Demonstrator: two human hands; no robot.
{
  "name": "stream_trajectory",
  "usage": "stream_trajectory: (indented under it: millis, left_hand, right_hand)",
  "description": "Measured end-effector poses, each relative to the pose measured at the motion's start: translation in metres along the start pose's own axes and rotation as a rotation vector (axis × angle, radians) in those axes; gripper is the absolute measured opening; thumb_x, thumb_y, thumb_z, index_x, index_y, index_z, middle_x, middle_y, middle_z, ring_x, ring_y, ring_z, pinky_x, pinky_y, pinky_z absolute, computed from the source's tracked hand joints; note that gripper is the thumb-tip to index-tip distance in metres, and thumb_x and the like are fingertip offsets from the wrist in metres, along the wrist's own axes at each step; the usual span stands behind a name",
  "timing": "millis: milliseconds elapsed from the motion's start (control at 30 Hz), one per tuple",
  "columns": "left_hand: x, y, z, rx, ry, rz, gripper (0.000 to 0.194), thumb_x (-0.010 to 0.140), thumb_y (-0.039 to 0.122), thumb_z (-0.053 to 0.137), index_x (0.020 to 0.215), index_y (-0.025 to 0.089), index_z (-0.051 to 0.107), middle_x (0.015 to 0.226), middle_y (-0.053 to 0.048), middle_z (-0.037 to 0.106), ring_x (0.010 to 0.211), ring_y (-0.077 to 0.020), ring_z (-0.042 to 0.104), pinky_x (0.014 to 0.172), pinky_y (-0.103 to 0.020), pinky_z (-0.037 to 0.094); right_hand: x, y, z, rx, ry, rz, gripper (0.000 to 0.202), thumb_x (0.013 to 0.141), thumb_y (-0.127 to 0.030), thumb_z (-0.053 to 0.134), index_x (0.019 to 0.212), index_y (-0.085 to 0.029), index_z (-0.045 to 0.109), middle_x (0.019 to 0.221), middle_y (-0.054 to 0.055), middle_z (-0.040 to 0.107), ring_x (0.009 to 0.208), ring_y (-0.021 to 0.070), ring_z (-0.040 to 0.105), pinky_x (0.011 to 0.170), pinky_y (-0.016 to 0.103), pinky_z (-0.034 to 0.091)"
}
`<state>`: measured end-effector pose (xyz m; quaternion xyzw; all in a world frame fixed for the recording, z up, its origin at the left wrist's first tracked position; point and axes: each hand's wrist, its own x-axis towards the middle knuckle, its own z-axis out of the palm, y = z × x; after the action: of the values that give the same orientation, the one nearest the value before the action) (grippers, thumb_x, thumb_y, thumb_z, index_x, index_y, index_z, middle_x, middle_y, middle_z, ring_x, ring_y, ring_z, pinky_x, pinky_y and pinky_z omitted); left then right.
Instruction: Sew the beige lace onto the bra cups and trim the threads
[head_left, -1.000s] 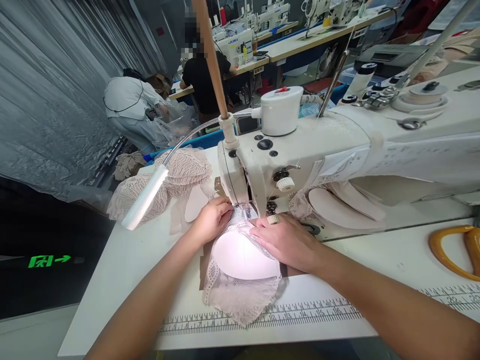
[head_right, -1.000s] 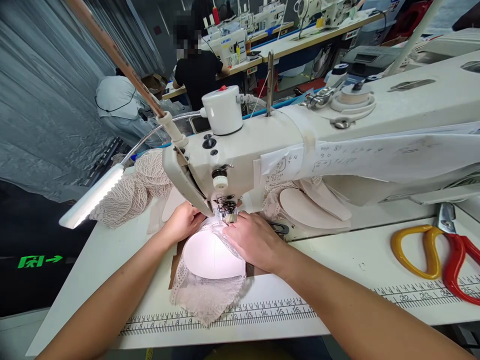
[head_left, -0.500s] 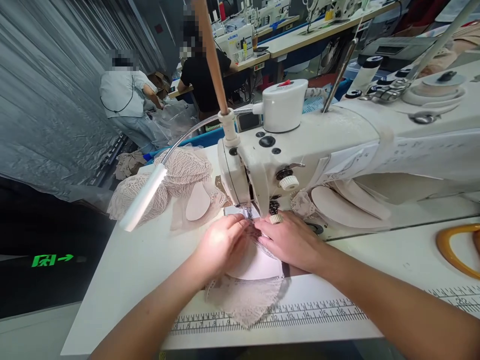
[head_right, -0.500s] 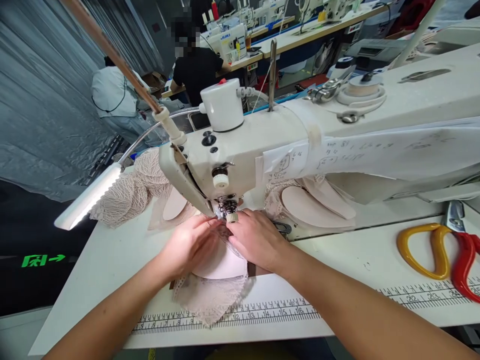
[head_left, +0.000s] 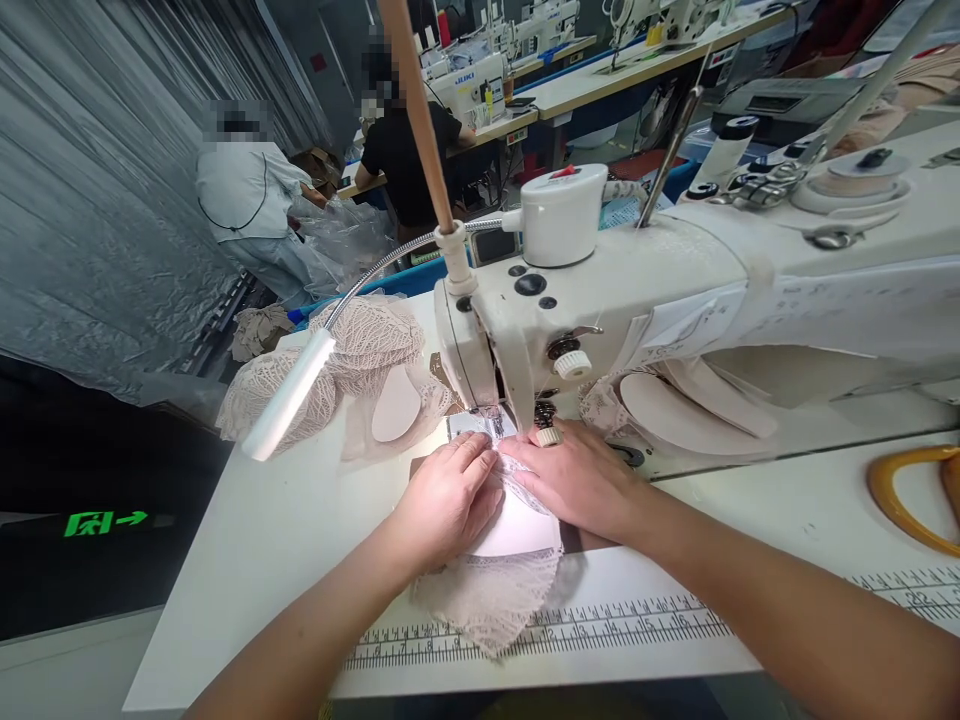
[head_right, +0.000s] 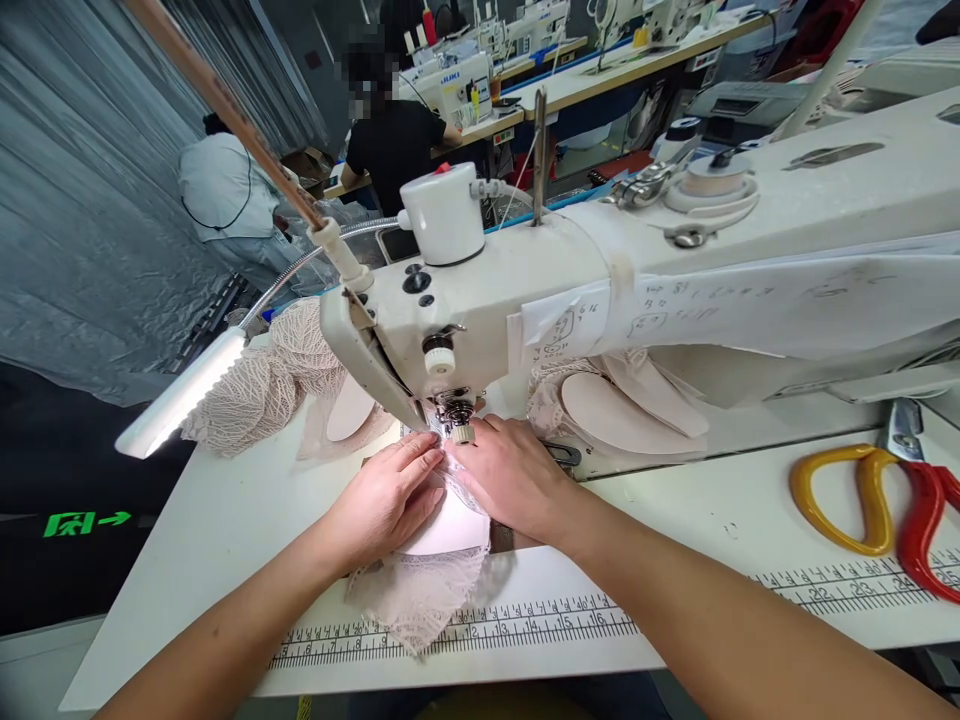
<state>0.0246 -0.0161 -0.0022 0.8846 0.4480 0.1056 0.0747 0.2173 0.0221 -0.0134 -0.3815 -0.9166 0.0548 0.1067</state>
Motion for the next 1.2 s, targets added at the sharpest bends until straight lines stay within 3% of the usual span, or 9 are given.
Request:
stream_trajectory:
  millis: [233, 400, 800, 967, 1100, 1200]
  left_hand:
    - [-0.005, -0.004, 0.003, 0.042, 0.001, -0.04, 0.042, 0.088, 0.028, 0.047, 0.126, 0.011, 0.05, 0.128, -0.017, 0.054, 0.116, -0.0305, 0.052, 0.095, -0.046, 0.048]
    - [0.0, -0.012, 0.003, 0.06, -0.055, 0.005, 0.049, 0.088, 0.033, 0.046, 0.131, 0.008, 0.047, 0.133, -0.019, 0.05, 0.12, -0.0315, 0.049, 0.098, -0.047, 0.046]
    - [0.015, -0.031, -0.011, 0.109, -0.163, 0.106, 0.053, 0.086, 0.033, 0.047, 0.132, 0.005, 0.046, 0.125, -0.021, 0.056, 0.116, -0.0324, 0.052, 0.097, -0.048, 0.044]
    - [0.019, -0.035, -0.019, 0.155, -0.204, 0.142, 0.051, 0.083, 0.026, 0.048, 0.13, 0.008, 0.048, 0.118, -0.019, 0.061, 0.115, -0.0331, 0.053, 0.099, -0.051, 0.041]
    - [0.013, -0.027, -0.027, 0.166, -0.116, 0.14, 0.039, 0.083, 0.014, 0.045, 0.119, 0.011, 0.057, 0.121, -0.017, 0.059, 0.114, -0.0306, 0.053, 0.096, -0.05, 0.043]
    - [0.009, -0.017, -0.027, 0.055, -0.036, 0.112, 0.031, 0.087, 0.015, 0.043, 0.114, 0.014, 0.058, 0.118, -0.013, 0.059, 0.107, -0.0243, 0.055, 0.091, -0.042, 0.048]
  right_hand:
    - [0.001, -0.002, 0.0, -0.01, 0.009, -0.004, 0.016, 0.087, -0.017, 0.045, 0.087, -0.019, 0.062, 0.084, 0.007, 0.061, 0.075, 0.0193, 0.052, 0.065, 0.032, 0.034]
    - [0.001, -0.003, 0.002, -0.009, 0.011, 0.023, 0.017, 0.087, -0.019, 0.047, 0.091, -0.019, 0.063, 0.084, 0.007, 0.062, 0.079, 0.0218, 0.054, 0.067, 0.034, 0.037]
    - [0.004, -0.003, 0.005, 0.025, 0.01, 0.097, 0.023, 0.086, -0.02, 0.049, 0.101, -0.017, 0.066, 0.094, 0.009, 0.065, 0.088, 0.0241, 0.057, 0.075, 0.037, 0.042]
    - [0.005, -0.002, 0.004, 0.051, 0.021, 0.104, 0.016, 0.086, -0.021, 0.051, 0.088, -0.016, 0.066, 0.086, 0.009, 0.065, 0.081, 0.0222, 0.057, 0.07, 0.033, 0.04]
    - [0.005, 0.004, 0.002, 0.129, 0.103, 0.156, 0.013, 0.083, -0.017, 0.054, 0.074, -0.015, 0.063, 0.07, 0.004, 0.062, 0.063, 0.0154, 0.052, 0.058, 0.028, 0.034]
    - [0.004, 0.007, 0.003, 0.146, 0.176, 0.12, 0.013, 0.082, -0.016, 0.054, 0.073, -0.015, 0.063, 0.07, 0.003, 0.061, 0.063, 0.0145, 0.05, 0.058, 0.027, 0.033]
